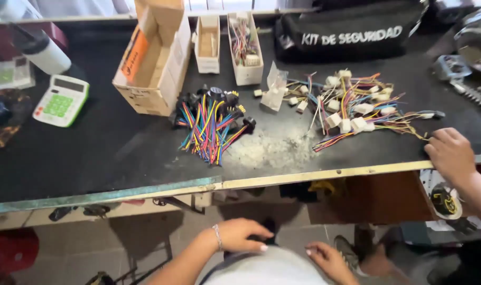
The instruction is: The person organizes a pile of multi-colored wire harnesses with white connectors on a workbench. They pick up individual harnesses, place them into a small cardboard box, and use a pen to write on the box label before continuing to sort the remaining wires.
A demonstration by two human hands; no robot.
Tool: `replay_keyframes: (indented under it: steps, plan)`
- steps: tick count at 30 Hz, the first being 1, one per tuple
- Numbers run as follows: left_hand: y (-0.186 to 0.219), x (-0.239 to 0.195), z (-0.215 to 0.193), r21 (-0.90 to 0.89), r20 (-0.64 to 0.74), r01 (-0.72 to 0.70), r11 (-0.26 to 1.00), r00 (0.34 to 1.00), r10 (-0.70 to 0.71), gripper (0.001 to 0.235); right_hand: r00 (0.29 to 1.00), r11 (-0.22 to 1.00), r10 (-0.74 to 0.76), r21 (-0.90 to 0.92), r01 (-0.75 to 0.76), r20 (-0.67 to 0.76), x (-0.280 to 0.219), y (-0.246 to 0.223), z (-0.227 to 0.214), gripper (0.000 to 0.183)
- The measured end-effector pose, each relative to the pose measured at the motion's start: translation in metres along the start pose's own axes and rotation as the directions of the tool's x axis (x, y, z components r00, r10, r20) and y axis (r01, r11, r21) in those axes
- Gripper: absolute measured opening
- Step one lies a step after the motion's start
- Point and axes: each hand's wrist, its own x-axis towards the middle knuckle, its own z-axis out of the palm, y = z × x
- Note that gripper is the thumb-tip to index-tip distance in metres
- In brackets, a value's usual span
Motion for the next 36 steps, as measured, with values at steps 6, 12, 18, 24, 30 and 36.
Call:
replay_keyframes:
  steps: [6,12,18,24,30,36]
  plan:
    - [0.069,0.006,-0.088,-0.018,-0.286,-0.066,0.998,0.956,0.058,0.037,0.947,0.953,-0.289,-0.048,0.298,0.138,0.034,-0.135,-0.094,0.019]
    - [0.061,0.027,-0.198,0.298,-0.732,0.202,0.933,0.676,0.087,0.031,0.678,0.701,-0.668,0.049,0.712,-0.306,0.063,-0.207,-0.151,0.013]
    - [0.007,0.073,-0.341,0.352,-0.839,0.771,0.53,0.511,-0.186,0.066,0.357,0.382,-0.913,-0.108,0.918,-0.195,0.11,-0.202,-0.157,0.008]
    - [-0.087,0.122,-0.422,0.199,-0.802,0.959,0.2,0.276,-0.529,0.088,0.506,0.514,-0.853,-0.361,0.778,-0.125,0.115,-0.209,-0.151,0.012]
    - [-0.1,0.132,-0.448,0.15,-0.715,0.985,0.083,0.166,-0.679,0.078,0.671,0.641,-0.725,-0.509,0.575,-0.155,0.117,-0.199,-0.133,0.014]
    - [-0.123,0.116,-0.448,0.181,-0.925,0.863,0.472,0.313,-0.217,0.027,0.381,0.529,-0.842,-0.449,0.72,-0.382,0.109,-0.227,-0.134,0.007]
